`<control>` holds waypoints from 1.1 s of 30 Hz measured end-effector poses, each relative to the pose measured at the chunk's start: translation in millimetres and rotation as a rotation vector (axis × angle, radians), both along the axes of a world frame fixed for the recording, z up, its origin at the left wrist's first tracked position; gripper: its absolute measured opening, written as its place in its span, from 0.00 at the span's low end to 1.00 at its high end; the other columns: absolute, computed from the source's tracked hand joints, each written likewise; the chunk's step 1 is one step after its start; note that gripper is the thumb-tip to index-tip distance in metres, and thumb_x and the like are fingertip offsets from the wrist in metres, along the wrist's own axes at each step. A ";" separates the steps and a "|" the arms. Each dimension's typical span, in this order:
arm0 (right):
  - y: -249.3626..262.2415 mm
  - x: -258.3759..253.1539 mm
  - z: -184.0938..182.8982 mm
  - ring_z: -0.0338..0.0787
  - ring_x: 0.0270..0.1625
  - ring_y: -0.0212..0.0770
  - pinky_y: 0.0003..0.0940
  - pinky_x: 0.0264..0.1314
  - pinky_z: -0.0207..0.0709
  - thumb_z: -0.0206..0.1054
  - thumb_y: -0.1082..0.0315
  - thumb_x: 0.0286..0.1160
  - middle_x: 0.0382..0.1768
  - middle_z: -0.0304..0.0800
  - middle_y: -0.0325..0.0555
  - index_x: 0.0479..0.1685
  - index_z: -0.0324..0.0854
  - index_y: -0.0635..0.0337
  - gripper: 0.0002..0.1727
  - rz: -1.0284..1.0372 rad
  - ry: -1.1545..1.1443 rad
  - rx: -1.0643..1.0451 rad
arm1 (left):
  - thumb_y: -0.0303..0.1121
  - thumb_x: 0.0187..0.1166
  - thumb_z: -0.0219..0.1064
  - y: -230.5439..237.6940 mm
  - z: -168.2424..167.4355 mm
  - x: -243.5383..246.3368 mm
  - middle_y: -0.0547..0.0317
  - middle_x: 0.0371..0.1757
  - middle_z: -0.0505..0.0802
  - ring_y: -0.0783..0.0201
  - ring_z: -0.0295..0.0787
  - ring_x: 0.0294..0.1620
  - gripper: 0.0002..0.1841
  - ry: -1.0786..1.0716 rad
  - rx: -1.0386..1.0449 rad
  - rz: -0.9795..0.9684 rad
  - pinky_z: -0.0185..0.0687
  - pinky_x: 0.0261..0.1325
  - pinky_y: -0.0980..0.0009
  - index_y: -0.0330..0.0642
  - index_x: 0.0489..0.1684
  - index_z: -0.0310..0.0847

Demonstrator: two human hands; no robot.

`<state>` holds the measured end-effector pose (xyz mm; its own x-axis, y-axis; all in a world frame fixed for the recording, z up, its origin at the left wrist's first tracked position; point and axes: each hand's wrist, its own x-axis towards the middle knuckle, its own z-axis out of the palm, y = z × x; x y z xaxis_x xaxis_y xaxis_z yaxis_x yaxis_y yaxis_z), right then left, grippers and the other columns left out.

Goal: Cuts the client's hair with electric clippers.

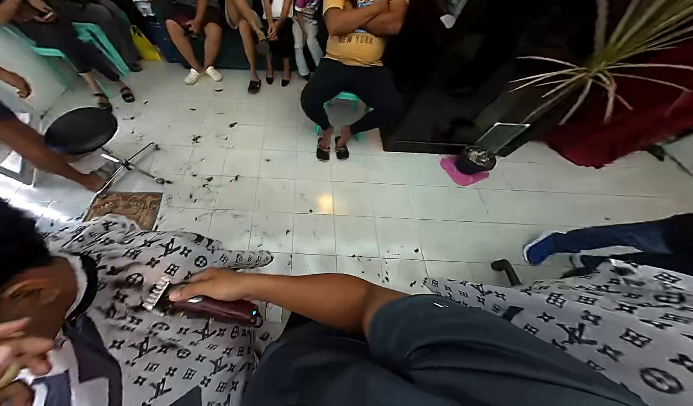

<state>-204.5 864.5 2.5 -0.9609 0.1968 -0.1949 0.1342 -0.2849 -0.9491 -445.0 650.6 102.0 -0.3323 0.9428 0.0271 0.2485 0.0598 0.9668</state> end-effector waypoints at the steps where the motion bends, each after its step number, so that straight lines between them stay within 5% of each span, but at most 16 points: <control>1: 0.8 1.1 2.4 0.82 0.35 0.31 0.34 0.44 0.78 0.56 0.55 0.91 0.34 0.84 0.44 0.44 0.83 0.69 0.23 0.004 -0.014 0.013 | 0.35 0.87 0.64 0.8 9.6 11.6 0.69 0.45 0.97 0.73 0.93 0.31 0.14 0.033 -0.003 0.027 0.88 0.27 0.78 0.46 0.66 0.80; 3: 2.5 1.2 9.7 0.83 0.37 0.30 0.33 0.46 0.80 0.58 0.55 0.90 0.36 0.86 0.44 0.47 0.84 0.69 0.22 0.007 -0.044 0.066 | 0.38 0.85 0.67 -4.1 27.8 35.3 0.74 0.44 0.94 0.82 0.88 0.34 0.13 0.345 0.105 0.225 0.85 0.35 0.83 0.43 0.60 0.82; 5: -1.8 -7.9 18.1 0.86 0.44 0.33 0.35 0.55 0.81 0.59 0.55 0.90 0.45 0.89 0.50 0.59 0.83 0.69 0.22 0.017 -0.054 0.121 | 0.37 0.82 0.69 -13.2 45.2 47.2 0.60 0.55 0.89 0.78 0.84 0.51 0.17 0.734 0.290 0.513 0.83 0.54 0.77 0.33 0.59 0.81; 8: -22.7 -45.0 33.5 0.88 0.46 0.35 0.38 0.54 0.85 0.59 0.58 0.89 0.50 0.89 0.50 0.70 0.76 0.65 0.22 -0.030 0.052 0.125 | 0.44 0.74 0.77 -9.3 84.2 40.7 0.28 0.76 0.77 0.46 0.73 0.79 0.33 1.106 0.227 0.727 0.74 0.74 0.57 0.29 0.73 0.76; 10: -33.9 -74.0 49.5 0.89 0.54 0.36 0.38 0.61 0.84 0.61 0.60 0.87 0.56 0.89 0.52 0.75 0.73 0.68 0.25 -0.004 0.122 0.159 | 0.44 0.67 0.82 -6.1 93.3 28.1 0.25 0.82 0.72 0.35 0.64 0.87 0.41 1.063 0.062 0.755 0.61 0.85 0.43 0.32 0.80 0.72; 15: -51.1 -121.2 67.6 0.91 0.49 0.42 0.46 0.58 0.85 0.67 0.51 0.83 0.48 0.92 0.53 0.63 0.82 0.66 0.25 0.067 0.076 0.270 | 0.41 0.65 0.84 -9.4 75.4 1.6 0.38 0.81 0.78 0.43 0.71 0.84 0.39 0.911 -0.056 0.736 0.62 0.85 0.44 0.39 0.80 0.76; 21: -51.5 -132.7 65.9 0.90 0.39 0.37 0.38 0.48 0.86 0.64 0.49 0.86 0.38 0.90 0.49 0.53 0.83 0.67 0.25 0.077 0.015 0.211 | 0.42 0.64 0.84 -12.3 74.7 8.0 0.43 0.83 0.78 0.49 0.71 0.84 0.40 0.921 -0.064 0.741 0.63 0.85 0.50 0.43 0.81 0.75; 26: -53.4 -136.4 63.7 0.90 0.40 0.35 0.36 0.50 0.86 0.65 0.52 0.86 0.39 0.90 0.48 0.55 0.83 0.67 0.22 0.061 0.107 0.192 | 0.44 0.66 0.83 -14.5 83.6 15.1 0.45 0.82 0.78 0.51 0.71 0.84 0.41 0.933 -0.067 0.748 0.62 0.86 0.52 0.43 0.83 0.73; 28: -53.1 -137.7 61.4 0.90 0.38 0.35 0.35 0.47 0.86 0.64 0.52 0.86 0.37 0.90 0.47 0.52 0.83 0.67 0.22 0.062 0.117 0.193 | 0.46 0.69 0.81 -15.5 93.0 28.5 0.45 0.81 0.79 0.53 0.72 0.84 0.39 0.958 0.061 0.761 0.66 0.83 0.55 0.42 0.82 0.74; 31: -50.2 -127.1 53.4 0.89 0.40 0.34 0.35 0.46 0.87 0.46 0.43 0.91 0.44 0.87 0.44 0.71 0.74 0.58 0.29 0.136 0.178 0.106 | 0.44 0.76 0.77 -13.3 122.4 62.8 0.43 0.76 0.83 0.57 0.78 0.78 0.30 0.940 0.514 0.632 0.82 0.71 0.62 0.34 0.72 0.80; 33: -46.1 -105.7 51.6 0.87 0.29 0.35 0.32 0.33 0.85 0.37 0.37 0.91 0.33 0.87 0.42 0.63 0.76 0.57 0.34 0.214 0.046 0.031 | 0.46 0.76 0.77 -11.9 148.9 91.0 0.48 0.72 0.85 0.59 0.82 0.74 0.29 0.874 0.730 0.487 0.87 0.64 0.65 0.33 0.68 0.80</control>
